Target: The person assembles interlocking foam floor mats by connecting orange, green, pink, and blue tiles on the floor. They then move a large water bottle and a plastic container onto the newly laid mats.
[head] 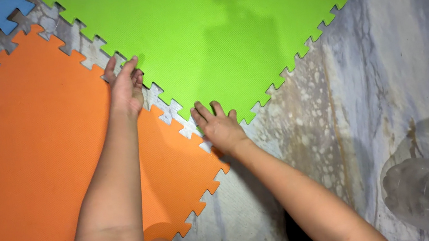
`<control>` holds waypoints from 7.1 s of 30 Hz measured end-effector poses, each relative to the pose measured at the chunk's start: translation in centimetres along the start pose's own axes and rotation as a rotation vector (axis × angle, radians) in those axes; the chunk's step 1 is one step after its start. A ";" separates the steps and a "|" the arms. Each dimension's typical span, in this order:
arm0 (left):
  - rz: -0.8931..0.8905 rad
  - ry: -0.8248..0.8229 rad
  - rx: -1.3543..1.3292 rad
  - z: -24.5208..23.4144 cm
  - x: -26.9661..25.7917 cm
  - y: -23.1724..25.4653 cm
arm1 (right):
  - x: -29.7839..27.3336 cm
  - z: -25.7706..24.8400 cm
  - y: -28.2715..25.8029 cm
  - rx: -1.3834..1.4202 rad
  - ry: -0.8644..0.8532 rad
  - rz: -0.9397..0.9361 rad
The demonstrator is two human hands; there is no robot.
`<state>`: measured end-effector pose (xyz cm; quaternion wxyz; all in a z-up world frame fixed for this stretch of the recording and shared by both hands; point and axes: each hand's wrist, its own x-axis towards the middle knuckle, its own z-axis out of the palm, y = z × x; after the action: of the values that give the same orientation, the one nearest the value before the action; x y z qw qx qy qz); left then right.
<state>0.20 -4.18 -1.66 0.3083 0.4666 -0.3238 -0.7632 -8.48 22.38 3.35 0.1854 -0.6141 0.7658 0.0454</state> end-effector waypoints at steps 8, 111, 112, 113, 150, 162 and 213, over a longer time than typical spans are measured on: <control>-0.130 -0.048 0.193 -0.3 -3.9 3.8 | -1.4 -2.0 0.6 -0.061 0.025 -0.206; 0.493 0.320 1.718 -10.3 11.4 9.1 | 30.8 -4.8 -11.7 -0.028 0.322 -0.103; 0.469 0.320 1.695 -10.5 11.4 8.8 | 30.7 -5.3 -11.6 -0.039 0.315 -0.108; 0.497 0.341 1.758 -10.9 11.7 8.7 | 30.8 -5.8 -11.6 -0.045 0.278 -0.109; 0.865 0.880 1.915 -14.7 -4.2 68.0 | 24.4 -50.7 -34.1 0.721 0.420 -0.778; 0.740 1.041 1.768 -18.1 -1.6 69.0 | 26.3 -48.8 -30.6 0.594 0.200 -0.589; 0.243 -0.149 0.638 4.2 -22.6 10.9 | 5.2 -21.9 -0.2 0.832 0.769 0.241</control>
<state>6.66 7.58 19.97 0.2112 0.4403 -0.6208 -0.6133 -14.23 11.02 21.88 0.1132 -0.3704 0.7959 -0.4653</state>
